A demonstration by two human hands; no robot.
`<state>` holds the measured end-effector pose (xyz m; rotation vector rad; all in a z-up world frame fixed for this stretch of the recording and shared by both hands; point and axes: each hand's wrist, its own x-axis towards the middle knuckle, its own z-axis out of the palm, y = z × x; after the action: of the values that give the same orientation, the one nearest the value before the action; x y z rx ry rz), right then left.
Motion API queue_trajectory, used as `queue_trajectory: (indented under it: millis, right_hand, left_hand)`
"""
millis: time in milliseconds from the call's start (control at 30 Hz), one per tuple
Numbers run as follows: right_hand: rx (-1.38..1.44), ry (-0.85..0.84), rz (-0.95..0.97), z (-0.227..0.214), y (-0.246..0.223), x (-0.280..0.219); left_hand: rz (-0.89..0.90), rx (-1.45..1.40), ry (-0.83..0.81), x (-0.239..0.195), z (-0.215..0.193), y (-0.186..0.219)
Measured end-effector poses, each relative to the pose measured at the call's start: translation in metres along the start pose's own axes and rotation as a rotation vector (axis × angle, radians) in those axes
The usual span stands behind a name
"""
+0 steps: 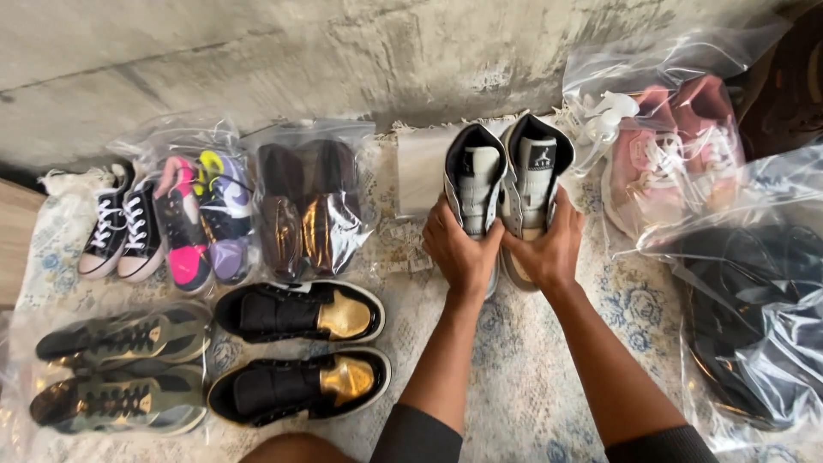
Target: The person sits on a rug and handles a pair of white and grey high-top sneakers. They remove the shoe trees and the original laces, then insert new black laces into the eyelets of one shoe.
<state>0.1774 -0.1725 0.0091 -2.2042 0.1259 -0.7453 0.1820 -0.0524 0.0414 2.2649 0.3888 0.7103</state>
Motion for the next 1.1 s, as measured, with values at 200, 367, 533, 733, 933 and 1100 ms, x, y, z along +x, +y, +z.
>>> queue_trajectory:
  millis: [200,367,533,733,933,1100]
  right_hand:
    - [-0.045,-0.085,0.059,0.021,0.015,0.015]
    - [-0.085,-0.146,0.100,0.020,0.013,0.013]
    - [-0.110,-0.207,0.175,0.016,0.008,0.019]
    - [-0.198,-0.309,0.319,0.016,0.000,0.025]
    - [-0.233,-0.359,0.400,0.008,-0.013,0.038]
    - [-0.043,-0.274,0.501,-0.029,-0.050,0.028]
  left_hand:
    - [-0.041,0.033,-0.041,0.009,0.033,-0.018]
    - [-0.058,-0.003,-0.088,0.005,0.024,-0.020]
    - [0.177,-0.169,-0.068,-0.020,-0.030,-0.011]
    - [0.396,-0.036,-0.309,-0.071,-0.068,-0.049]
    - [0.480,0.108,-0.334,-0.079,-0.066,-0.052]
    - [0.482,0.101,-0.349,-0.080,-0.070,-0.046]
